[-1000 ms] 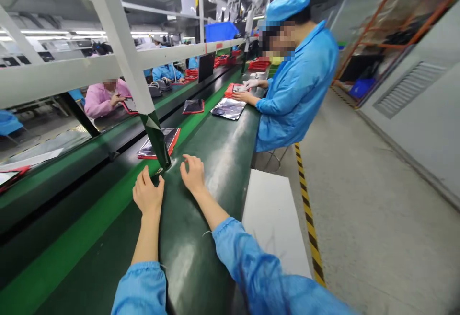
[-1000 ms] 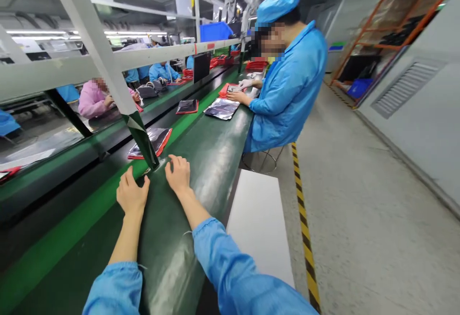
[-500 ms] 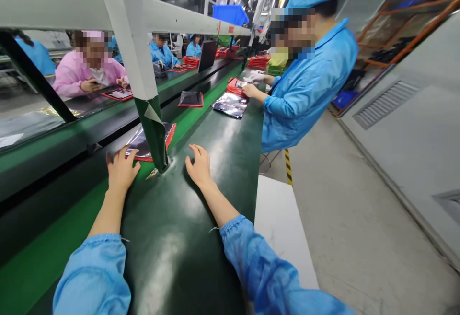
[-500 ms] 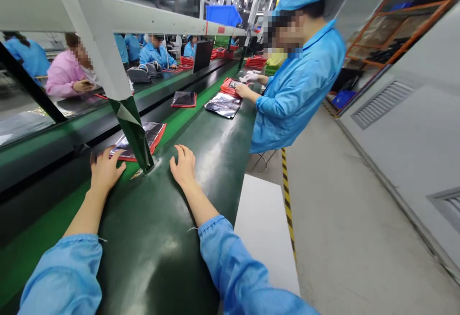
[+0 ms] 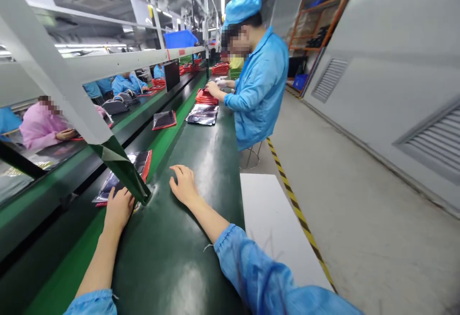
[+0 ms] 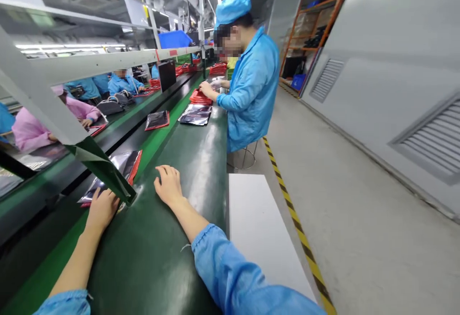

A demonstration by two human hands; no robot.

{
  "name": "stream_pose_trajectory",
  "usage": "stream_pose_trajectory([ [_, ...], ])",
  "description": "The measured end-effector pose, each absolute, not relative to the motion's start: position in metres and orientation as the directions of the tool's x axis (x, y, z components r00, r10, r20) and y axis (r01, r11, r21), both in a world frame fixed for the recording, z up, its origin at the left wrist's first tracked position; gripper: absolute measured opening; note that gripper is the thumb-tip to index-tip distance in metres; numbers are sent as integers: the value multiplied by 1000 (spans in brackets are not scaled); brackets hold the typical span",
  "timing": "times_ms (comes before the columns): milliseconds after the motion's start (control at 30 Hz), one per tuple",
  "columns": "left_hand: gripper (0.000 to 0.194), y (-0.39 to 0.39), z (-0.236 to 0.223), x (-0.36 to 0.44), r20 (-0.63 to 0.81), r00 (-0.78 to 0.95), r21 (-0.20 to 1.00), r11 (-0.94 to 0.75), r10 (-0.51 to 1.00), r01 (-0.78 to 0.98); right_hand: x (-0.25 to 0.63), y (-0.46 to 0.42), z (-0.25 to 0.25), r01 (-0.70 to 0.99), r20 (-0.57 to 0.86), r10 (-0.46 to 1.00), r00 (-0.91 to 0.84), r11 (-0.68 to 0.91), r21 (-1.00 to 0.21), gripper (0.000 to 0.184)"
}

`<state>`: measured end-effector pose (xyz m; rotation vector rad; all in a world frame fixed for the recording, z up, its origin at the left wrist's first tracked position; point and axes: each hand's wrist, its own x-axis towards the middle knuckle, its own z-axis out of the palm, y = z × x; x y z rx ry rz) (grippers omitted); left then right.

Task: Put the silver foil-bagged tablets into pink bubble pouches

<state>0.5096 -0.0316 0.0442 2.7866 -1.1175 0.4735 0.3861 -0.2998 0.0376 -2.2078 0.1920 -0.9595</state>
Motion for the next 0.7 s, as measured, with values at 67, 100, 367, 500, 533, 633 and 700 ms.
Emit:
stream_pose_trajectory([
  [67, 29, -31, 48, 510, 306, 692, -3, -728, -654, -686, 386, -302, 38, 130, 572, -399, 717, -729, -672, 38],
  [100, 29, -31, 51, 509, 294, 697, 9, -727, -655, -687, 386, -303, 38, 129, 568, -399, 720, -727, -675, 36],
  [367, 32, -15, 62, 517, 192, 705, 123, -695, -683, -708, 387, -299, 33, 142, 551, -351, 757, -735, -663, 31],
  [500, 37, -22, 46, 516, 277, 719, 122, -719, -637, -684, 387, -300, 29, 114, 540, -351, 765, -752, -649, 31],
  [533, 39, -23, 43, 516, 296, 729, 127, -731, -617, -670, 387, -300, 28, 107, 538, -354, 765, -754, -648, 30],
  [633, 40, -17, 41, 513, 348, 770, 151, -778, -536, -610, 386, -301, 28, 94, 534, -367, 762, -753, -651, 29],
  [700, 42, -3, 45, 510, 381, 806, 181, -818, -453, -546, 386, -300, 29, 97, 533, -368, 762, -749, -655, 27],
])
